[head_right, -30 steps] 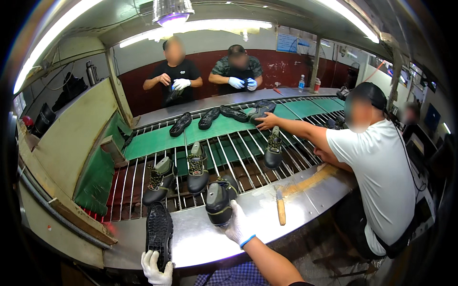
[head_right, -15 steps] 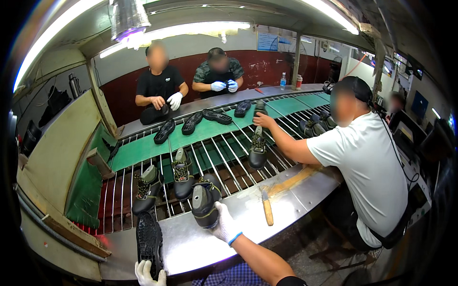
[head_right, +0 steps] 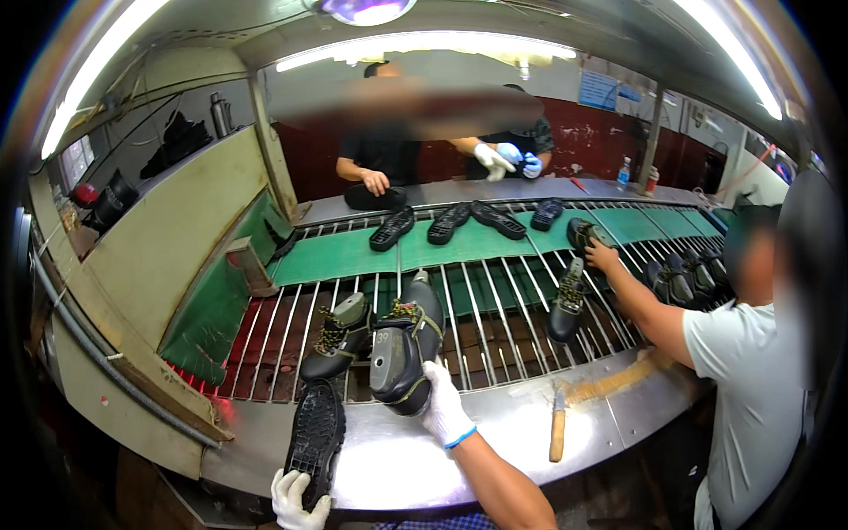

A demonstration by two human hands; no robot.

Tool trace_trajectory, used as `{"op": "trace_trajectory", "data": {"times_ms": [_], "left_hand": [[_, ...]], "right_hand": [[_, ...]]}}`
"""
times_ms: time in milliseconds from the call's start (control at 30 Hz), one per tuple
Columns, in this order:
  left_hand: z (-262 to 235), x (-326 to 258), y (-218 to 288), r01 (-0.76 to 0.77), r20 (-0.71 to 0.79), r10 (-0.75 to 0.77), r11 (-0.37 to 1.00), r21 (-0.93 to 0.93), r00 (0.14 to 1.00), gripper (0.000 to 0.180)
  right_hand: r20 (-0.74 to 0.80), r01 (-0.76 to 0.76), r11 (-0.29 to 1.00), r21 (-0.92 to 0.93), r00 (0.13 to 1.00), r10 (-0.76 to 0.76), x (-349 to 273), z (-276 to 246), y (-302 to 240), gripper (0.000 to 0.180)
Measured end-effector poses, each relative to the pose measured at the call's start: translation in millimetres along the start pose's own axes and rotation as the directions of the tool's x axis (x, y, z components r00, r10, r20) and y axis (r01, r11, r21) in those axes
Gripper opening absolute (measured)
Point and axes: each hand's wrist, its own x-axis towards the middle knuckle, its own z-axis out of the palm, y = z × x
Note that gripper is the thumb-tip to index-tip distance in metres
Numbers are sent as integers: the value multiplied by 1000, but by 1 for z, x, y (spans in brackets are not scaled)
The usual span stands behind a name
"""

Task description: The person picks up shoes from a conveyor belt, wipes the soles and edges with a small brush, and places them back onto the belt.

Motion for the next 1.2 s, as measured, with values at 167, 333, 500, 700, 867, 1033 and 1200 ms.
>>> {"op": "trace_trajectory", "data": {"times_ms": [167,333,500,700,867,1033,1200], "left_hand": [[0,-1,2,39,-6,-39,999,-5,999,59],[4,-1,0,9,-38,-11,999,-32,999,60],[6,-3,-5,3,-68,-7,998,-60,998,62],[2,-4,-11,-15,-62,11,998,-67,998,61],[3,-2,-12,-39,-36,36,994,-100,999,59],[-3,0,-7,-72,-41,69,993,-94,997,59],[1,0,-10,-70,-28,67,990,-122,997,57]], "right_hand": [[49,-114,992,-47,992,116,20,53,42,58],[110,-264,963,-56,957,269,65,105,98,38],[270,-330,943,-37,906,327,114,146,150,51],[98,-657,704,-271,709,699,92,143,192,80],[224,-352,795,-494,832,508,41,127,137,60],[172,62,532,-844,972,160,-16,86,34,58],[-145,-27,590,-807,977,-155,-66,-37,-2,44]]}}
